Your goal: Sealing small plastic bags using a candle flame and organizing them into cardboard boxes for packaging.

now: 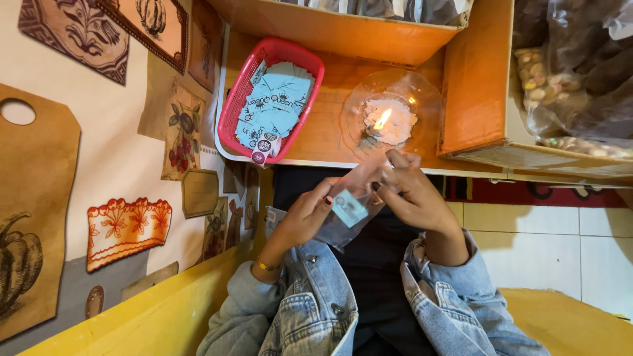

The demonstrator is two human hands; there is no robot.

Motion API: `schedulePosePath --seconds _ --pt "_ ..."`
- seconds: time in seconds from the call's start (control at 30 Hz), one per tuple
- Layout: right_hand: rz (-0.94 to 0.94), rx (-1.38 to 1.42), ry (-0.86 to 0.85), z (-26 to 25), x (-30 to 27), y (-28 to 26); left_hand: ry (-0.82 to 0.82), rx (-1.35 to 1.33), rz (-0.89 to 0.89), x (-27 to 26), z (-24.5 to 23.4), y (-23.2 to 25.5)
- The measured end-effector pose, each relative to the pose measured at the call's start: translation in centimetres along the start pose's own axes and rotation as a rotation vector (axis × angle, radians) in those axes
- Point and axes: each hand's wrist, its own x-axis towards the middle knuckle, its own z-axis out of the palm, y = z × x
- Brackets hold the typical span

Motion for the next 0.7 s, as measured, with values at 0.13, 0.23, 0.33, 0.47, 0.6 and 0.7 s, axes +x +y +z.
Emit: schedulePosePath --seconds 0.13,0.23,0.33,0.47,0.6,0.7 --pt "-0.043 -0.083 -0.080 -0.2 1.0 -1.6 -0.003 -0.007 0.005 -0.1 0.1 0.0" --pt "-0.077 -0.065 -0.122 -0.1 1.1 -2.3 -0.007 -0.012 0.008 0.0 0.1 -0.1" --pt "-0.088 -0.003 -0.053 -1.4 1.9 -4.3 -0.002 0.023 0.039 0.2 0.0 -0.7" --pt "-0.103 -0.460 0.446 -3.6 -1.3 -2.5 0.122 0.090 0.107 0.4 -0.3 -4.4" --pt "-0.054 -0.677 0.899 -4.1 -0.5 -4.4 0.250 0.143 0.083 0.3 -0.3 -5.0" --pt "0.139 -0.243 0.482 -4.5 -2.9 -0.9 0.312 0.115 0.227 1.6 0.0 -3.9"
